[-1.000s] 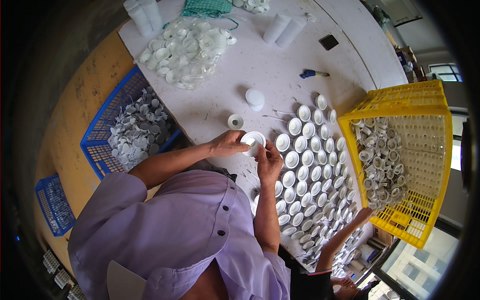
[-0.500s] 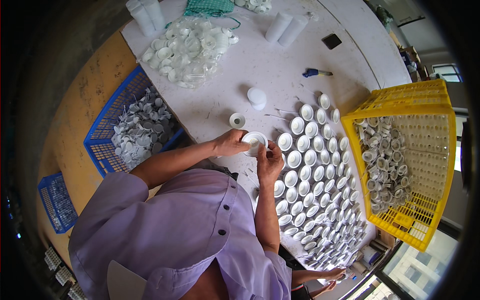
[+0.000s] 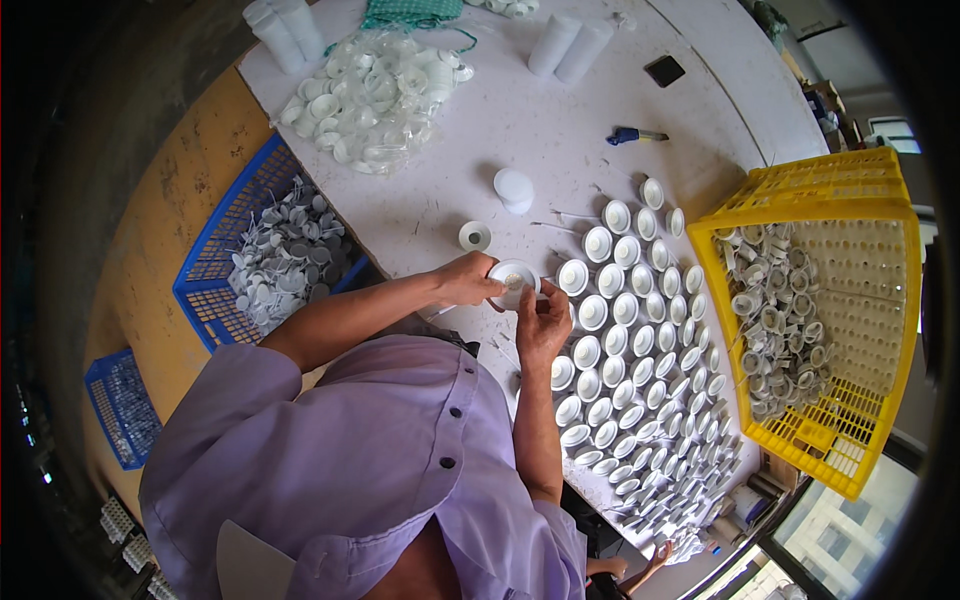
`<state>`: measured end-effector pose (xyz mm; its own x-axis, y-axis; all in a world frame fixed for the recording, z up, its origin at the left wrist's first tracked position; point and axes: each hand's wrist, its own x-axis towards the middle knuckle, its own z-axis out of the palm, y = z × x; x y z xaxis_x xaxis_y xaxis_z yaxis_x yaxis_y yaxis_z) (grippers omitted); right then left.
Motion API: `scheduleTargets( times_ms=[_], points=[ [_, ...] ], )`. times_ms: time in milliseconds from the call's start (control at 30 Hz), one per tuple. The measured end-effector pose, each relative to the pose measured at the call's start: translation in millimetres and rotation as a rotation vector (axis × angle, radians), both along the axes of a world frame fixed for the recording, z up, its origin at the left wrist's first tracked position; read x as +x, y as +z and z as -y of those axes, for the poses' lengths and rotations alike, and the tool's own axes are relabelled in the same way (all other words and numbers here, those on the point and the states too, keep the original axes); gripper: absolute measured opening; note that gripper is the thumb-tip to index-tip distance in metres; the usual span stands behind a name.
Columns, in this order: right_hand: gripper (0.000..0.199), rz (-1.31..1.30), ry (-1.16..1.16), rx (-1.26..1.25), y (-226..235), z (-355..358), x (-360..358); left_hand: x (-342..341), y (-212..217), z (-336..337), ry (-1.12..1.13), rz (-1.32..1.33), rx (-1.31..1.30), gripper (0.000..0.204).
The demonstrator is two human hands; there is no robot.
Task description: The person assembles small white circular components by hand, inserting small wires into them at a workshop table.
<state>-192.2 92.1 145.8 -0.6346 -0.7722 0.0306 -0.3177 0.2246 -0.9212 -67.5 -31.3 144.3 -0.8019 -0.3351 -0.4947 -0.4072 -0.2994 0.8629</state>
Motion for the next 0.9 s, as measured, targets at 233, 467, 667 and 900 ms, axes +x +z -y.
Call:
scheduleTargets(
  times_ms=[233, 467, 667, 900],
  points=[
    [0.023, -0.020, -0.062, 0.038, -20.2, 0.8, -7.9, -10.4, 5.5, -3.6, 0.063, -0.083, 0.002, 0.027],
    [0.023, 0.006, -0.095, 0.054, -23.4, 3.3, -9.9, -17.6, -4.7, -0.6, 0.058, -0.002, -0.037, 0.029],
    [0.022, 0.042, -0.112, 0.049, -31.4, 1.7, -13.0, -21.9, -7.5, -1.3, 0.082, 0.040, -0.029, 0.031],
    [0.036, 0.222, -0.087, 0.054, -14.0, -1.6, -27.6, -19.7, -2.2, 2.0, 0.104, -0.036, 0.118, 0.027]
  ],
)
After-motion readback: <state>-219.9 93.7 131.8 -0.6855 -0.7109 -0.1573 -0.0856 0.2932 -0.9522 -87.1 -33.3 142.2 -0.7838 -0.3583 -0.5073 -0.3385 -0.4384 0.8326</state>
